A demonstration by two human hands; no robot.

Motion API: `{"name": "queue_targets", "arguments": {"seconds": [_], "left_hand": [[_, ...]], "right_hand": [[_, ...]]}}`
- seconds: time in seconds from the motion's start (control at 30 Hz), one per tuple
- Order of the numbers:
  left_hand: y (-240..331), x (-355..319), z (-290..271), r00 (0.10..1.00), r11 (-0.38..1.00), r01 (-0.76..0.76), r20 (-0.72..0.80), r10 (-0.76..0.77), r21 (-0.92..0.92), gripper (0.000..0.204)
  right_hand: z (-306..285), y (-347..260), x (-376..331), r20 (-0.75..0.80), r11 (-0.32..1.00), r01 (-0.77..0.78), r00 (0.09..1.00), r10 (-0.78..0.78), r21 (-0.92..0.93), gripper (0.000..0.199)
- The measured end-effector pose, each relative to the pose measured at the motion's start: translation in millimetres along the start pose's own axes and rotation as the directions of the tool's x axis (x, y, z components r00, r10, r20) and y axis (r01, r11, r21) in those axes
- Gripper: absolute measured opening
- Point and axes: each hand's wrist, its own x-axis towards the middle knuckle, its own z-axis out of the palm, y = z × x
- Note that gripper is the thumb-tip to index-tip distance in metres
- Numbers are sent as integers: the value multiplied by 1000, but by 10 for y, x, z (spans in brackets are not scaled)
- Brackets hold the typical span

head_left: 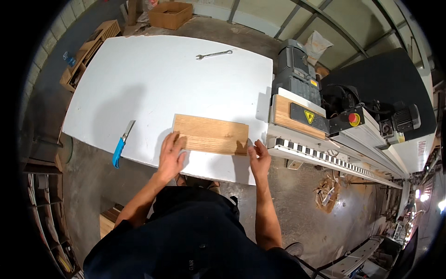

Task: The person aligns several wooden planks on a workbench, stacks them together, and then moves to a large pallet where they carefully arrange and fit the planks into a larger rectangular wood panel assembly.

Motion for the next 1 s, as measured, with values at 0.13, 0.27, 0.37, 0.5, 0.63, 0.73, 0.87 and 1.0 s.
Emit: {"name": "queue_targets", "arguments": {"seconds": [0.13, 0.27, 0.37, 0.5, 0.63, 0.73, 0.87, 1.0], "left_hand": [[-107, 18, -90, 998, 994, 47, -39, -51, -94, 38], [19, 59, 33, 998, 983, -64, -21, 62, -172, 37], [247, 149, 89, 999, 952, -33, 14, 39, -303, 34], [411, 285, -25, 994, 893, 39, 107, 11, -449, 33], [475, 465, 170, 896, 614, 420, 412, -164, -668, 34], [599, 552, 461, 941, 280, 316, 261, -217, -907, 45], [443, 568, 460, 875, 44, 437, 413, -253, -898, 28], [127, 480, 254, 782, 35, 543, 490, -385, -839, 17]], "right_hand": [[78, -88, 454, 225, 388, -436, 847, 481, 812, 28], [170, 186, 957, 468, -214, -420, 721, 511, 882, 46], [217, 373, 1187, 449, -341, -301, 706, 548, 890, 35], [320, 116, 1164, 367, -178, -333, 682, 633, 926, 30], [391, -253, 680, 382, -51, -400, 819, 429, 915, 15], [597, -483, 181, 476, -43, -513, 756, 449, 857, 14], [608, -859, -169, 596, -85, -613, 712, 372, 786, 17], [545, -603, -82, 532, -5, -618, 672, 515, 786, 13]]}}
